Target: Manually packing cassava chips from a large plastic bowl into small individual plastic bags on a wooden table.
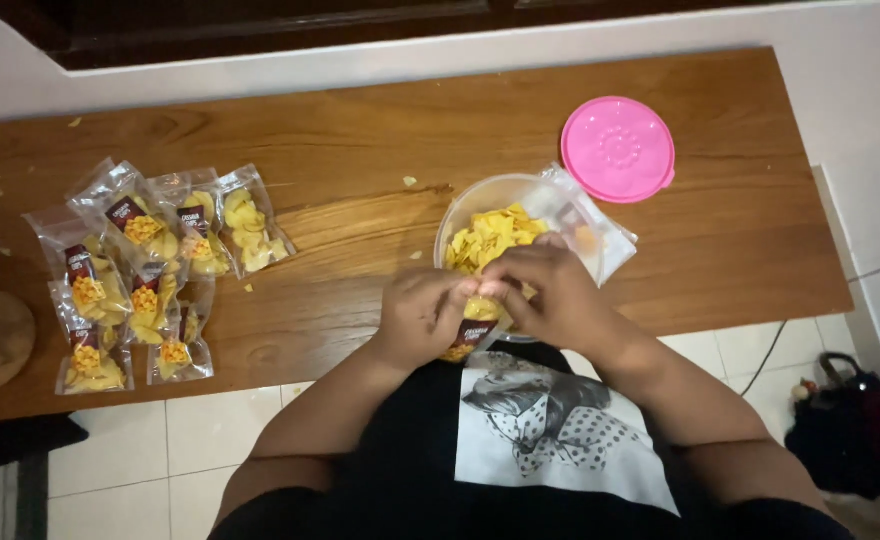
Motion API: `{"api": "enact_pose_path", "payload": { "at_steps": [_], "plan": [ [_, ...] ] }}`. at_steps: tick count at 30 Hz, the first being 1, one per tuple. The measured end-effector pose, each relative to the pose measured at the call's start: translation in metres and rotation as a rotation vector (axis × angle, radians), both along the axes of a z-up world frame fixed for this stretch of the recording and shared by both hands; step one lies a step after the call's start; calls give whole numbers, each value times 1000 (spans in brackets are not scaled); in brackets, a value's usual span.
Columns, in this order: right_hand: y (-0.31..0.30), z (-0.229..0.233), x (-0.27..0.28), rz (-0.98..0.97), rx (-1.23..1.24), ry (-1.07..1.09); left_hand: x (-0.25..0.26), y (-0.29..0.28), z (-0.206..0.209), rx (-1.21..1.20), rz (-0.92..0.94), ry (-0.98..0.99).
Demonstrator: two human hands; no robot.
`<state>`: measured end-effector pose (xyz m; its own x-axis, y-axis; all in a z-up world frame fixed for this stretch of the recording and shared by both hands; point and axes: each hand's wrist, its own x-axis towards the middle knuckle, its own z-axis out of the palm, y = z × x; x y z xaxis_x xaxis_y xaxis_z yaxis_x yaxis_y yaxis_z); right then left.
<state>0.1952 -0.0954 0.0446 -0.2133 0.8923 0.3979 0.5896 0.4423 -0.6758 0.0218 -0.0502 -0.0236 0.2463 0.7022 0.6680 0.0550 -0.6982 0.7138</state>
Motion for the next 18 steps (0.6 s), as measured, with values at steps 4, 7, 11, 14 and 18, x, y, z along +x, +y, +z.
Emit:
{"api": "enact_pose_path", "payload": {
  "at_steps": [4, 7, 11, 14, 18],
  "plan": [
    [4, -13, 18, 60, -30, -49, 2, -5, -1, 82, 109, 52],
    [13, -6, 26, 90, -91, -92, 4, -4, 3, 63, 221, 47],
    [28, 21, 21, 271, -137, -111, -10, -19, 19, -4, 338, 55],
    [43, 24, 5, 381, -111, -176, -26, -30, 18, -24, 494, 63],
    [62, 22, -40, 470, -18, -260, -64, -36, 7, -174, 579, -130]
  ]
}}
